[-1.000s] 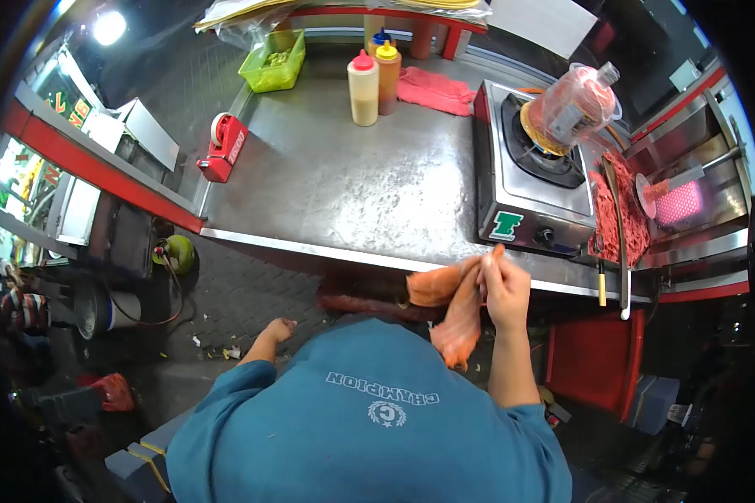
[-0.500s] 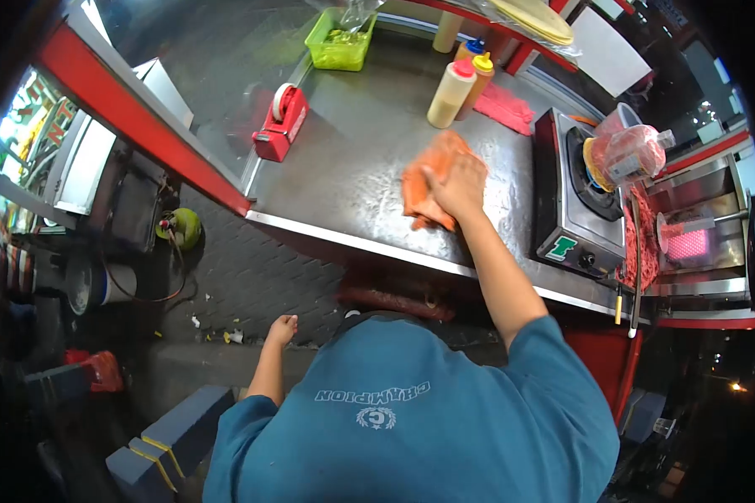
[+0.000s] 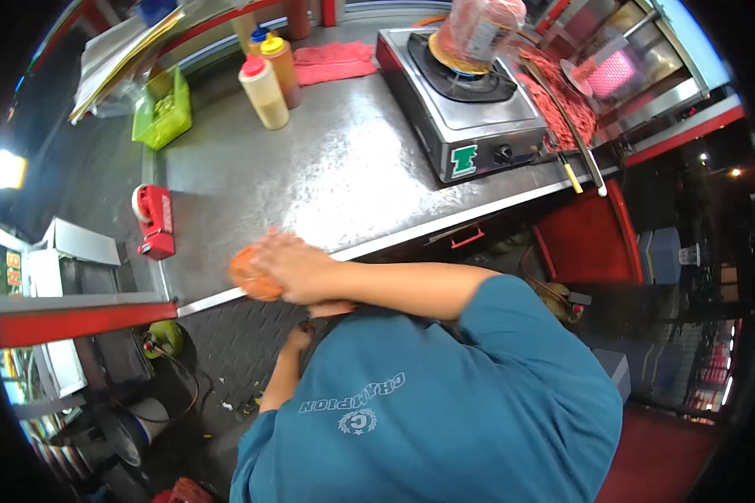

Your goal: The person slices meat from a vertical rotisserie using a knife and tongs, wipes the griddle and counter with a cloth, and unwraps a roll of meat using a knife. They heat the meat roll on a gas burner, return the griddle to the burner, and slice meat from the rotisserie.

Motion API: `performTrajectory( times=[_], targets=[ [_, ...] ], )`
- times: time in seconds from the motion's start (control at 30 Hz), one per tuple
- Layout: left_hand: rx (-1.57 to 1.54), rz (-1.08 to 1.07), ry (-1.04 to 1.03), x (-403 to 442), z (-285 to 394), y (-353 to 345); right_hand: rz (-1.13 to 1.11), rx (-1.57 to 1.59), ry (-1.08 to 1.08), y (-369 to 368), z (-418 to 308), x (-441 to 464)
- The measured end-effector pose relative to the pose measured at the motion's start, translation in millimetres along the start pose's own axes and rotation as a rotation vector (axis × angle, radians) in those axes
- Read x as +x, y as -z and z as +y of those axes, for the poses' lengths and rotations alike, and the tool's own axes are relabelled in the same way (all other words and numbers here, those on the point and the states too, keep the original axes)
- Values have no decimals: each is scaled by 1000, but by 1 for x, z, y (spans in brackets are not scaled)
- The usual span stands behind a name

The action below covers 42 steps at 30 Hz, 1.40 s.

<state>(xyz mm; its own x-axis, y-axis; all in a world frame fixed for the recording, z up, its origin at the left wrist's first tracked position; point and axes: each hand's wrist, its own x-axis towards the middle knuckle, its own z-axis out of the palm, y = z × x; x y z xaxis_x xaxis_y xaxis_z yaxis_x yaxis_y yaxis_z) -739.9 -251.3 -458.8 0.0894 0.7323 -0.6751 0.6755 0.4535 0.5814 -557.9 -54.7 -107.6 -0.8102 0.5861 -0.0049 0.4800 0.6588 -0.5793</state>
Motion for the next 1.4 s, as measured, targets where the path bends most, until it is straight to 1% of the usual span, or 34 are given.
performTrajectory(
  times=[0.03, 0.1, 0.13, 0.17, 0.2, 0.23, 0.3, 0.33, 0.4, 0.43, 0.47, 0.5, 0.53, 0.57, 0.6, 0.63, 0.67, 0.73, 0.77, 0.8, 0.83, 0.9, 1.0, 1.03, 1.07, 1.13, 1.17, 1.2, 1.3, 1.33, 1.37, 1.4],
  targets=[
    [-1, -61, 42, 3, 10, 0, 88, 34, -14, 27, 16, -38],
    [-43, -141, 86, 37, -24, -12, 130, -66, -148, 81, 51, -112],
    [-58, -177, 114, 46, -33, -10, 190, -194, -405, 97, 59, -155],
    [19, -172, 109, 47, -26, -2, 295, -183, -598, 116, 66, -195],
    [97, -165, 105, 41, -11, 12, 342, -315, -689, 132, 80, -232],
    [180, -162, 100, 35, 2, 24, 444, -441, -841, 135, 89, -271],
    [430, -241, 79, 35, 25, 36, 741, -396, -848, 118, 139, -355],
    [558, -279, 54, 44, 41, 37, 903, -236, -955, 106, 147, -375],
    [446, -307, 87, 73, 33, 24, 1240, 96, -1132, 90, 151, -416],
    [469, -313, 23, 79, 53, 22, 1348, 15, -1035, 84, 144, -409],
    [491, -315, -36, 77, 76, 20, 1379, 2, -964, 71, 143, -403],
    [511, -317, -86, 75, 95, 15, 1343, 4, -879, 44, 161, -403],
    [472, -324, -59, 82, 109, 7, 1092, -393, -817, 31, 170, -397],
    [428, -326, -28, 92, 122, -4, 974, -384, -804, 30, 165, -380],
    [380, -327, 6, 96, 135, -16, 854, -309, -782, 31, 166, -369],
    [411, -323, -21, 91, 165, -22, 514, -167, -946, 25, 173, -358],
    [442, -318, -44, 83, 197, -27, 504, -177, -905, 16, 178, -359],
    [364, -324, -122, 58, 268, -35, 489, -197, -812, 12, 189, -364],
    [350, -271, -217, 51, 296, -41, 483, -208, -761, 18, 193, -368],
    [268, -233, -307, 30, 337, -43, 475, -216, -712, 25, 197, -371],
    [-15, -267, -216, -2, 391, -42, 417, -112, -720, 30, 199, -372],
    [-157, -282, -244, -25, 439, -50, 290, 86, -733, 40, 206, -374],
    [202, -13, -809, -45, 487, -68, 139, 65, -655, 48, 227, -363],
    [185, -130, -659, -52, 501, -72, 90, 53, -628, 51, 234, -356],
    [263, -120, -650, -48, 501, -80, -73, 113, -618, 59, 248, -348],
    [427, -99, -593, -47, 506, -92, -193, 234, -703, 70, 255, -341],
    [459, -94, -572, -46, 509, -96, -251, 296, -752, 75, 257, -338],
    [492, -91, -552, -46, 512, -98, -143, 194, -625, 74, 253, -348],
    [528, -84, -503, -28, 515, -104, 375, 205, -510, 64, 231, -382],
    [517, -98, -505, -21, 520, -102, 431, 305, -499, 69, 221, -390],
    [506, -114, -508, -17, 521, -101, 442, 221, -449, 62, 219, -395],
    [494, -122, -595, -1, 511, -104, 454, 138, -403, 53, 218, -398]
  ],
)
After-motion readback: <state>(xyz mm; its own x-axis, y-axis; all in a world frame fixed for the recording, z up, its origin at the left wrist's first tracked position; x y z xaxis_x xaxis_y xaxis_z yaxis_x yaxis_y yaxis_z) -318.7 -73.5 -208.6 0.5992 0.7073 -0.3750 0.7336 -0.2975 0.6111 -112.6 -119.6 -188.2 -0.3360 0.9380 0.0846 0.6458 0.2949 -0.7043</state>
